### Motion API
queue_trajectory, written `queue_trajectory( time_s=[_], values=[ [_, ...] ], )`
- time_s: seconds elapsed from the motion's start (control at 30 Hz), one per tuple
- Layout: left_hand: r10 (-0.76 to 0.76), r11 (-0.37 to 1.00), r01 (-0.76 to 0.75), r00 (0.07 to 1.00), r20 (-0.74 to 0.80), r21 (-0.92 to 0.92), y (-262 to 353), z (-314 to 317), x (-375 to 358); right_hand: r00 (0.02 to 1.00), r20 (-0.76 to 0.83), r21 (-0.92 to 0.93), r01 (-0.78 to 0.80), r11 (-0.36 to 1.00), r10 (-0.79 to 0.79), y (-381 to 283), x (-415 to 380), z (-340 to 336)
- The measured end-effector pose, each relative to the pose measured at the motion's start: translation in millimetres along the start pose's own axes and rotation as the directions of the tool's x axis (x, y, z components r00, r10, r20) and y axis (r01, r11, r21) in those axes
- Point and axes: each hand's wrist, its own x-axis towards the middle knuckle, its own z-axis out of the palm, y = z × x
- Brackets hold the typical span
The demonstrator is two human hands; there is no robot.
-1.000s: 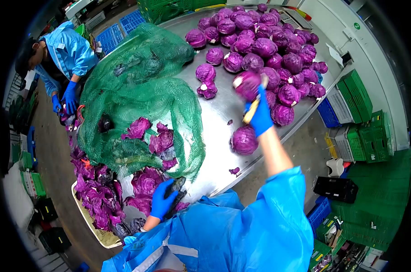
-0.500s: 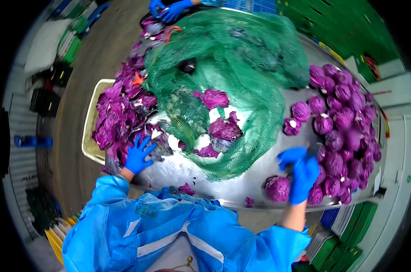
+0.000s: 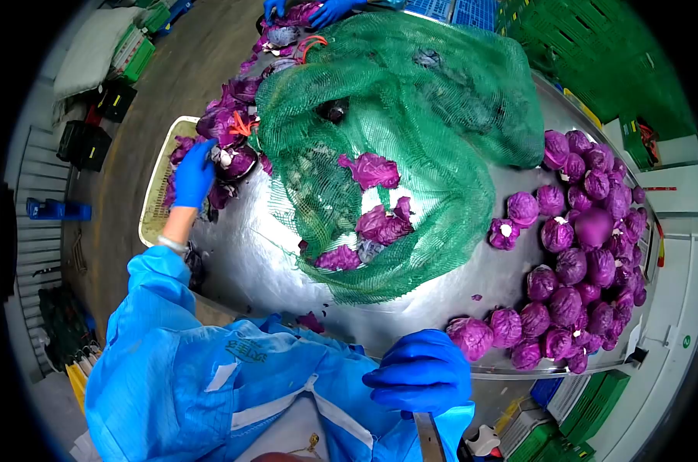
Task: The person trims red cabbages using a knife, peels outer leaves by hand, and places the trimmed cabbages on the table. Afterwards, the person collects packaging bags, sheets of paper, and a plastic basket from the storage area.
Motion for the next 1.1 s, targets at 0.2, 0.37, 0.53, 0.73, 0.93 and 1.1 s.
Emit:
queue_trajectory(
  time_s=[0.2,0.37,0.53,0.73,0.93,1.1],
  values=[
    [0.457,0.836,-0.369,0.878,0.142,-0.406,147.2,107.0,67.9,0.997,-0.038,0.081,-0.062,0.995,0.065,10.1,6.2,8.4],
    [0.072,0.997,-0.074,0.996,-0.057,-0.037,124.5,172.1,162.4,0.964,-0.198,0.063,-0.165,0.984,0.175,4.7,-10.6,11.4],
    [-0.005,1.000,0.006,0.987,0.159,-0.008,135.4,176.5,187.5,0.961,-0.174,0.055,-0.210,0.976,0.217,8.1,-3.8,7.1],
    [-0.167,0.782,0.241,0.970,0.179,-0.574,101.3,188.6,224.8,0.915,-0.289,0.217,-0.225,0.950,0.283,23.2,-27.4,17.7],
    [0.080,0.883,0.054,0.962,0.262,-0.466,107.0,169.3,214.6,0.212,-0.685,0.624,-0.323,0.712,0.697,62.4,-45.8,64.4],
    [0.056,0.945,0.033,0.963,0.263,-0.325,154.9,173.5,195.5,0.154,-0.614,0.687,-0.379,0.620,0.774,71.1,-49.1,96.1]
  ],
)
